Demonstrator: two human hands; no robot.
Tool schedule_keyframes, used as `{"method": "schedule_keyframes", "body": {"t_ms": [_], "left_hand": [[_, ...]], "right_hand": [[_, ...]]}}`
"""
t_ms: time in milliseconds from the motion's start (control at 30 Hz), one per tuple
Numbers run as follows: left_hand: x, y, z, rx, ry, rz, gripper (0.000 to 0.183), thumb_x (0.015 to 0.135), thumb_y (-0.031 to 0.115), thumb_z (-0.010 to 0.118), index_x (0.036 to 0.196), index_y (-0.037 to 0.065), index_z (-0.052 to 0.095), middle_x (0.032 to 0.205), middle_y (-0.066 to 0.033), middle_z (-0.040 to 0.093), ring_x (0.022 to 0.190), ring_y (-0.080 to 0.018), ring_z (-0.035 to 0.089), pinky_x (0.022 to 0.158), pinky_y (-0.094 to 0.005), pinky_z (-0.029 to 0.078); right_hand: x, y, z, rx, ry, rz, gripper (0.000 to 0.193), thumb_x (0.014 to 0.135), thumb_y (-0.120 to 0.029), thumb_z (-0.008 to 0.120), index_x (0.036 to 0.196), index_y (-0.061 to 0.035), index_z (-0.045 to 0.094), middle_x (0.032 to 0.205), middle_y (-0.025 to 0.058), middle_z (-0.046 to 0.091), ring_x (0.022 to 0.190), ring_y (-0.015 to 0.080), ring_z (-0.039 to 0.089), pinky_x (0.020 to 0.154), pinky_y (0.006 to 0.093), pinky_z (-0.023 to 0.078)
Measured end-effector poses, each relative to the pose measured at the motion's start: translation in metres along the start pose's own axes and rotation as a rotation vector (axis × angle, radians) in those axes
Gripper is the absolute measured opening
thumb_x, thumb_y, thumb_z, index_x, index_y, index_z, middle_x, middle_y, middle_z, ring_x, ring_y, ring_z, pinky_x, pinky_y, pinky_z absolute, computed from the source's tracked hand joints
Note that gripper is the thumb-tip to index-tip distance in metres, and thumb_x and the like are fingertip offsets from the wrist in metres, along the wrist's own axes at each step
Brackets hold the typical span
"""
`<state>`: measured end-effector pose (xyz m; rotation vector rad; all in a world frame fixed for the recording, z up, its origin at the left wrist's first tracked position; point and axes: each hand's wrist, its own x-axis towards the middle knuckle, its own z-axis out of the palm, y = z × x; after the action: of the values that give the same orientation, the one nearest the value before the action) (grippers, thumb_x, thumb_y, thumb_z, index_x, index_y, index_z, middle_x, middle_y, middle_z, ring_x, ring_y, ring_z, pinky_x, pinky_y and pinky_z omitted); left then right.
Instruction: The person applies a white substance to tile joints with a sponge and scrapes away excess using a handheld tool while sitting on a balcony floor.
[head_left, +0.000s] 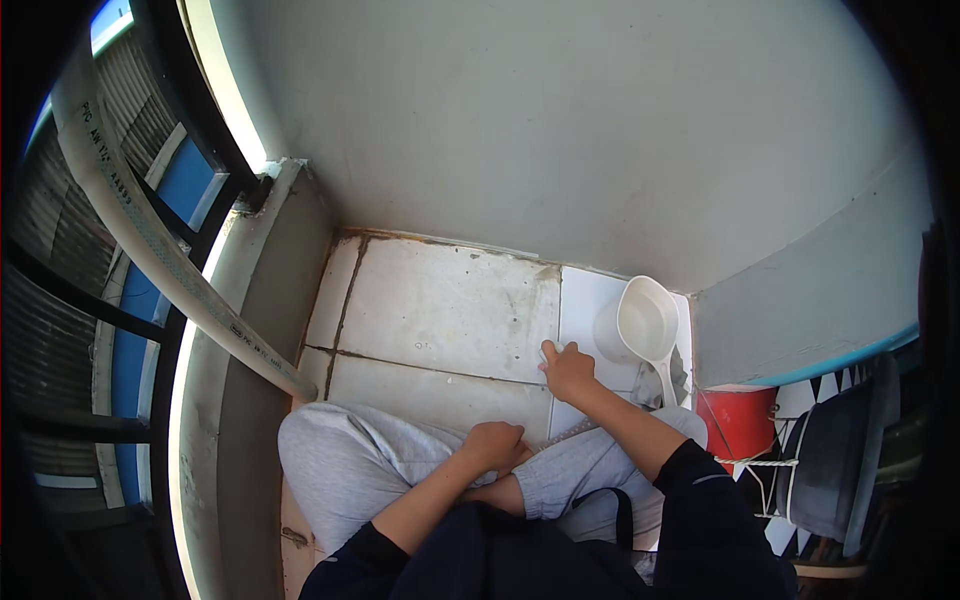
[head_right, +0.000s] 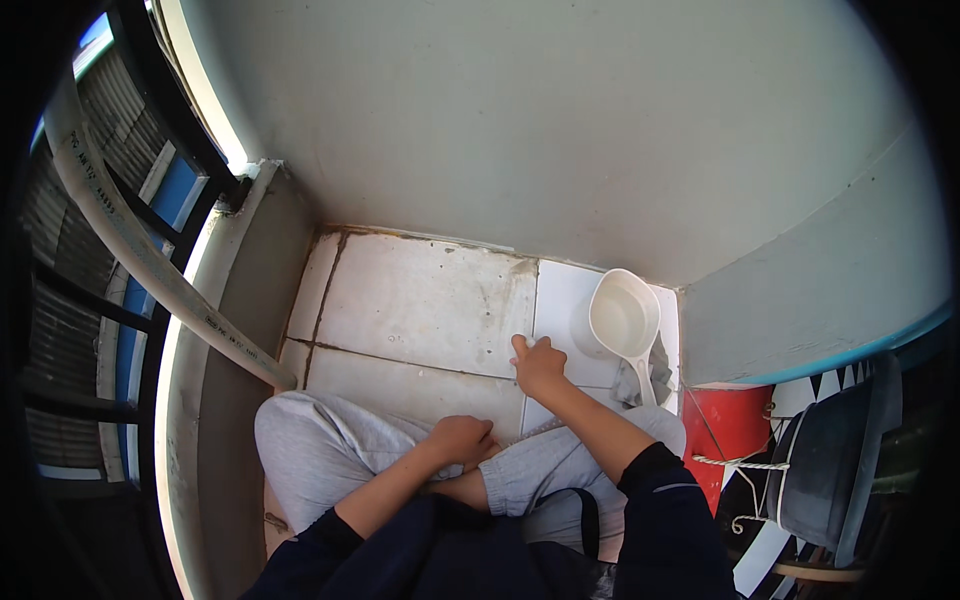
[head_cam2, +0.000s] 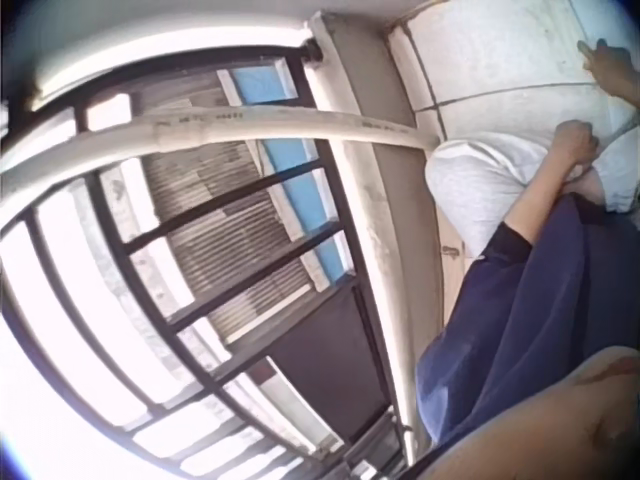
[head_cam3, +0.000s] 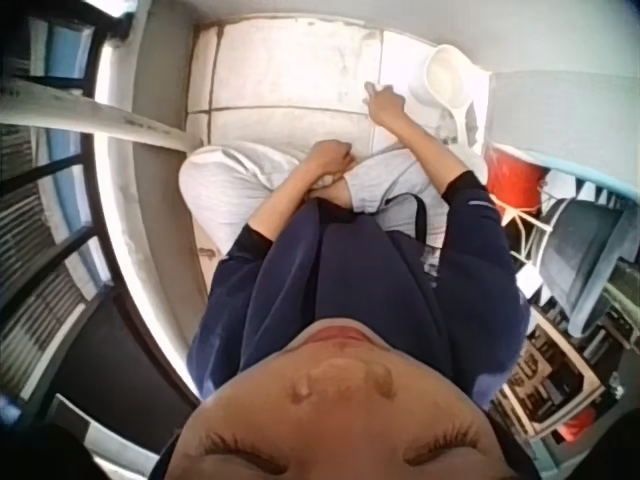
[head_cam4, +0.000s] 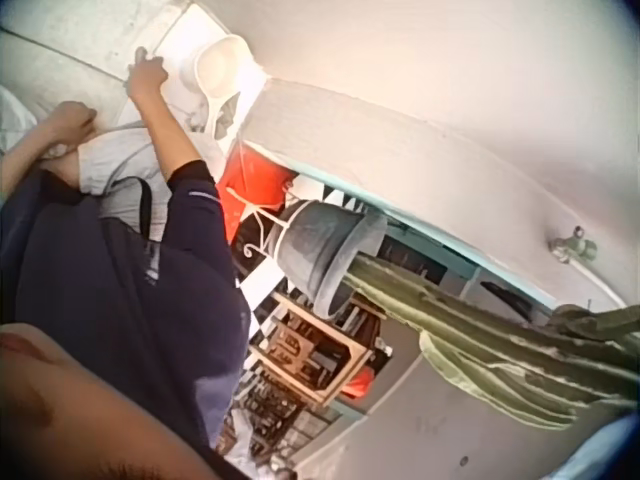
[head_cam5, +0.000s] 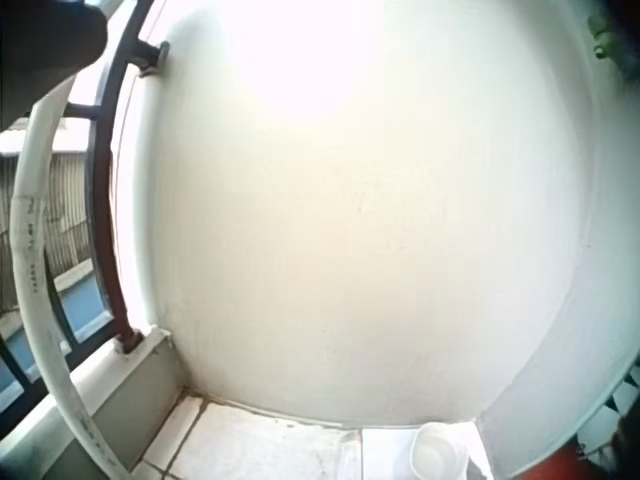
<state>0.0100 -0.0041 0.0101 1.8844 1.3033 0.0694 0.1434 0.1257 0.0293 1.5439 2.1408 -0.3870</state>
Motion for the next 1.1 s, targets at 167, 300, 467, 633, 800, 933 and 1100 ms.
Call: {"method": "schedule_keyframes", "body": {"t_ms": [167, 300, 467, 633, 800, 933, 1100], "left_hand": [[0.001, 0.006, -0.003, 0.004, -0.009, -0.006, 0.032, 0.080, 0.032, 0.046, 0.081, 0.003, 0.059, 0.077, -0.0178, 0.062, 0.076, -0.0329, 0.061, 0.067, -0.0441, 0.047], [0.006, 0.005, -0.002, -0.004, 0.014, 0.016, 0.033, 0.081, 0.034, 0.046, 0.081, 0.004, 0.059, 0.076, -0.0170, 0.062, 0.075, -0.0333, 0.060, 0.066, -0.0438, 0.047], [0.004, -0.003, 0.001, -0.003, 0.039, 0.007, 0.034, 0.082, 0.036, 0.046, 0.082, 0.005, 0.059, 0.074, -0.0164, 0.061, 0.073, -0.0341, 0.060, 0.064, -0.0443, 0.046], [0.001, 0.000, 0.000, 0.010, 0.020, 0.018, 0.034, 0.082, 0.035, 0.046, 0.081, 0.003, 0.059, 0.073, -0.0167, 0.061, 0.071, -0.0343, 0.060, 0.062, -0.0446, 0.047], [0.001, 0.003, 0.000, 0.003, 0.025, 0.029, 0.034, 0.082, 0.035, 0.046, 0.080, 0.003, 0.059, 0.072, -0.0170, 0.061, 0.070, -0.0341, 0.060, 0.062, -0.0445, 0.047], [0.001, 0.009, -0.007, 0.012, -0.026, 0.003, 0.033, 0.082, 0.031, 0.044, 0.083, 0.002, 0.060, 0.079, -0.0174, 0.062, 0.075, -0.0331, 0.061, 0.067, -0.0435, 0.047], [0.002, 0.005, -0.010, 0.002, -0.015, 0.004, 0.033, 0.081, 0.032, 0.045, 0.083, 0.002, 0.060, 0.079, -0.0176, 0.062, 0.076, -0.0328, 0.061, 0.068, -0.0436, 0.047]], "right_hand": [[0.067, 0.016, -0.028, 0.156, 0.199, 0.143, 0.033, 0.089, -0.034, 0.042, 0.113, -0.0125, 0.034, 0.099, 0.0217, 0.047, 0.084, 0.0328, 0.058, 0.068, 0.0413, 0.047], [0.107, 0.022, -0.045, 0.234, 0.290, 0.262, 0.034, 0.089, -0.034, 0.041, 0.114, -0.0129, 0.032, 0.102, 0.0219, 0.048, 0.087, 0.0325, 0.057, 0.070, 0.0412, 0.046], [0.072, 0.011, -0.032, 0.109, 0.083, 0.123, 0.031, 0.090, -0.036, 0.039, 0.113, -0.0167, 0.032, 0.101, 0.0193, 0.048, 0.088, 0.0291, 0.057, 0.069, 0.0391, 0.046], [0.001, -0.003, -0.005, -0.003, -0.036, 0.000, 0.030, 0.090, -0.035, 0.040, 0.111, -0.0156, 0.034, 0.098, 0.0200, 0.046, 0.083, 0.0308, 0.057, 0.066, 0.0411, 0.045], [0.053, 0.007, -0.022, 0.110, 0.179, 0.120, 0.030, 0.089, -0.033, 0.041, 0.113, -0.0151, 0.035, 0.097, 0.0181, 0.046, 0.080, 0.0294, 0.058, 0.065, 0.0418, 0.045], [0.106, 0.019, -0.046, 0.191, 0.278, 0.229, 0.035, 0.090, -0.032, 0.040, 0.118, -0.0137, 0.031, 0.106, 0.0220, 0.044, 0.087, 0.0343, 0.057, 0.070, 0.0431, 0.046], [0.085, 0.016, -0.041, 0.165, 0.208, 0.149, 0.032, 0.090, -0.033, 0.040, 0.116, -0.0152, 0.032, 0.107, 0.0206, 0.044, 0.090, 0.0337, 0.056, 0.072, 0.0433, 0.046]]}}
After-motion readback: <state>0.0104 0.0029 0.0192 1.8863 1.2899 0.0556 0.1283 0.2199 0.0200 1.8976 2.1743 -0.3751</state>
